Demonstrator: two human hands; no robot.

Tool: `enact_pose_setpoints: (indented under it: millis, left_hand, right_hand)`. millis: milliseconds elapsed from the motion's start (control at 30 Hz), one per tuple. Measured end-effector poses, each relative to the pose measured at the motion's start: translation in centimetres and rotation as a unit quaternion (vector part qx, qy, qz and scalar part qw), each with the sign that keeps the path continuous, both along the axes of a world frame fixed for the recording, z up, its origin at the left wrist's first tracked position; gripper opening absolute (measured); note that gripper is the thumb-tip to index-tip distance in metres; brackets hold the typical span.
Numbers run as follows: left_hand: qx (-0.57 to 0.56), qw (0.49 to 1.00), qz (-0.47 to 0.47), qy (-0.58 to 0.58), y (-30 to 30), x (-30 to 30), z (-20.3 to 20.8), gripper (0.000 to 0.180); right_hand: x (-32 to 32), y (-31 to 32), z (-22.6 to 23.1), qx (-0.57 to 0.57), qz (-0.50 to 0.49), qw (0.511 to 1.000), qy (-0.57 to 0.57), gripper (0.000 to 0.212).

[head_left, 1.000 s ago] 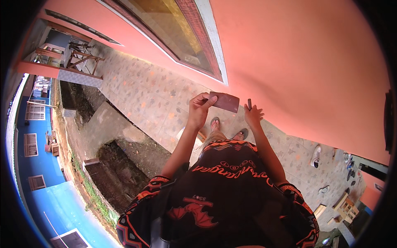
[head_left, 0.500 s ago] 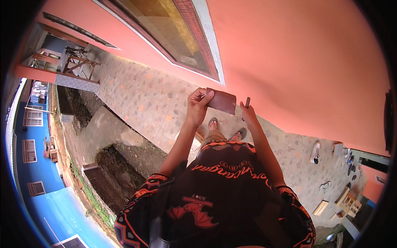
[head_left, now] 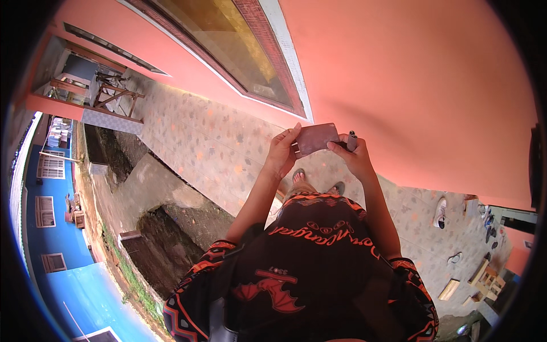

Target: The person sands the vertical edge of a pink wall next to a window using a sanding block. They hold the block with both hands and rub it up and down along the trim, then switch hands to continue sanding the same area.

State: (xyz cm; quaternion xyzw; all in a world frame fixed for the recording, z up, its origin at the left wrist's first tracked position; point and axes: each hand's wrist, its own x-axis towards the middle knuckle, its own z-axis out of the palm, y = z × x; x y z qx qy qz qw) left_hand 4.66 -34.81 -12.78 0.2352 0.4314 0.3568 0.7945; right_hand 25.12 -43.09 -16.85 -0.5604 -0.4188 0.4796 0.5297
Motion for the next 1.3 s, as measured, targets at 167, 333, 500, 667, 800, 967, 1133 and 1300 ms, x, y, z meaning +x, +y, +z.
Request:
enact_pose_setpoints:
  millis: [167,333,500,667,800,967,1133,1300]
  left_hand:
    - [0.103,0.991,-0.034,0.081,-0.9,0.0,0.6,0.015]
    - [0.264,0.956,-0.032,0.122,-0.6,-0.6,-1.3,0.021]
    - [0.27,0.96,-0.031,0.073,-1.3,-1.1,-1.6,0.018]
    - [0.226,0.973,0.004,0.036,-1.8,0.0,-0.8,0.014]
    - [0.201,0.979,0.013,0.02,-1.7,0.2,-0.8,0.015]
    - [0.159,0.987,0.031,-0.004,-1.6,-1.8,-3.5,0.015]
    - [0.129,0.991,0.036,-0.008,-1.9,-1.6,-3.1,0.015]
    - [0.171,0.984,0.015,-0.056,-0.7,-1.7,-1.8,0.017]
  right_hand:
    - [2.0,-0.3,2.6,-0.022,0.073,0.993,-0.093,0.023]
    - [3.9,-1.6,7.0,0.014,0.144,0.989,0.038,0.034]
    - [8.5,-3.8,18.0,0.391,0.505,0.678,0.365,0.047]
    - [3.2,-1.5,1.3,0.043,0.18,0.972,0.144,0.033]
    - [3.0,-3.9,-17.2,-0.17,-0.011,0.948,0.269,0.052]
    - [4.3,-2.9,6.4,0.108,0.246,0.886,0.377,0.056]
    - [3.0,-1.6,0.9,0.236,0.435,0.663,0.562,0.055]
    - [-1.6,-2.7,-17.5,-0.294,-0.03,0.93,0.218,0.057]
